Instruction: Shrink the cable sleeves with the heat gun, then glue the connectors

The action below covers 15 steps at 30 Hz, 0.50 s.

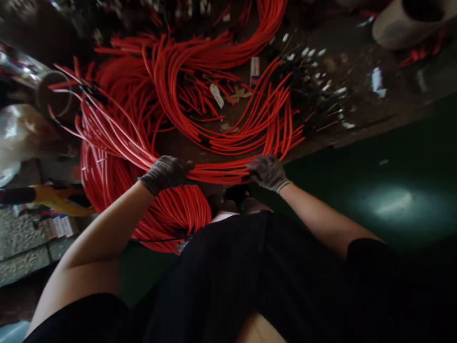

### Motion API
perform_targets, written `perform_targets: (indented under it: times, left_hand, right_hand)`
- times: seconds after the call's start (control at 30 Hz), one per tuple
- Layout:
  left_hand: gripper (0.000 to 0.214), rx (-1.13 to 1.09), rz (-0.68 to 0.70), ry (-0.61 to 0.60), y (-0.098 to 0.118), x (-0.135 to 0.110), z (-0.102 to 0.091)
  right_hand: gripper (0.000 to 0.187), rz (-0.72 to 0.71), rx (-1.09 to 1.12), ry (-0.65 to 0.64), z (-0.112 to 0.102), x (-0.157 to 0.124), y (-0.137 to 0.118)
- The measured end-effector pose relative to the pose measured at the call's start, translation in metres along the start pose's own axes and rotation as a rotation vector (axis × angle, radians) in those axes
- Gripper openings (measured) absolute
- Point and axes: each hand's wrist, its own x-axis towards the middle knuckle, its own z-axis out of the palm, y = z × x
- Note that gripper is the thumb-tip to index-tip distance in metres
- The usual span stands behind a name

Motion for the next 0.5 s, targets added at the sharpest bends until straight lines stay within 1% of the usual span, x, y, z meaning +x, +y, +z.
perform_targets:
  times: [0.03,0.07,0.1,0.13,0.17,0.2,0.23,0.27,0.3,0.33,0.37,0.4,0.43,0.47,0.5]
  left_hand:
    - [0.063,0.045,-0.018,0.001,-0.001,-0.005,-0.008]
    - [0.067,0.066,-0.042,0.012,-0.002,-0.009,-0.014]
    - [0.069,0.074,-0.060,0.017,-0.003,-0.011,-0.019]
    - [0.070,0.073,-0.067,0.011,-0.003,-0.011,-0.021]
    - [0.071,0.069,-0.065,-0.006,-0.002,-0.010,-0.022]
    - [0.072,0.061,-0.055,-0.024,-0.001,-0.007,-0.022]
    - [0.073,0.053,-0.042,-0.040,0.000,-0.005,-0.021]
    - [0.073,0.048,-0.034,-0.056,0.001,-0.003,-0.020]
    - [0.074,0.049,-0.036,-0.072,0.002,-0.001,-0.019]
    - [0.075,0.059,-0.055,-0.092,0.004,-0.002,-0.019]
    - [0.076,0.071,-0.079,-0.111,0.005,-0.003,-0.018]
    - [0.078,0.084,-0.107,-0.132,0.006,-0.006,-0.018]
    - [0.079,0.097,-0.138,-0.145,0.007,-0.010,-0.017]
    - [0.078,0.105,-0.159,-0.148,0.007,-0.014,-0.017]
    - [0.077,0.109,-0.174,-0.141,0.008,-0.017,-0.017]
  right_hand:
    - [0.042,0.079,-0.013,0.126,-0.007,-0.005,0.021]
    - [0.043,0.179,-0.013,0.252,-0.012,-0.010,0.036]
    - [0.048,0.245,-0.013,0.333,-0.017,-0.012,0.042]
    - [0.053,0.281,-0.006,0.385,-0.020,-0.012,0.040]
    - [0.059,0.258,0.008,0.394,-0.021,-0.010,0.027]
    - [0.063,0.197,0.026,0.375,-0.021,-0.004,0.005]
    - [0.062,0.073,0.059,0.327,-0.020,0.005,-0.023]
    - [0.060,-0.113,0.128,0.200,-0.018,0.015,-0.054]
    - [0.053,-0.222,0.188,0.052,-0.016,0.026,-0.086]
    - [0.045,-0.189,0.238,-0.046,-0.015,0.037,-0.113]
    - [0.040,-0.191,0.250,-0.076,-0.013,0.045,-0.133]
    - [0.037,-0.187,0.263,-0.098,-0.011,0.051,-0.144]
    - [0.035,-0.163,0.267,-0.096,-0.009,0.053,-0.145]
    - [0.035,-0.144,0.263,-0.086,-0.006,0.053,-0.137]
    - [0.036,-0.113,0.256,-0.075,-0.003,0.050,-0.121]
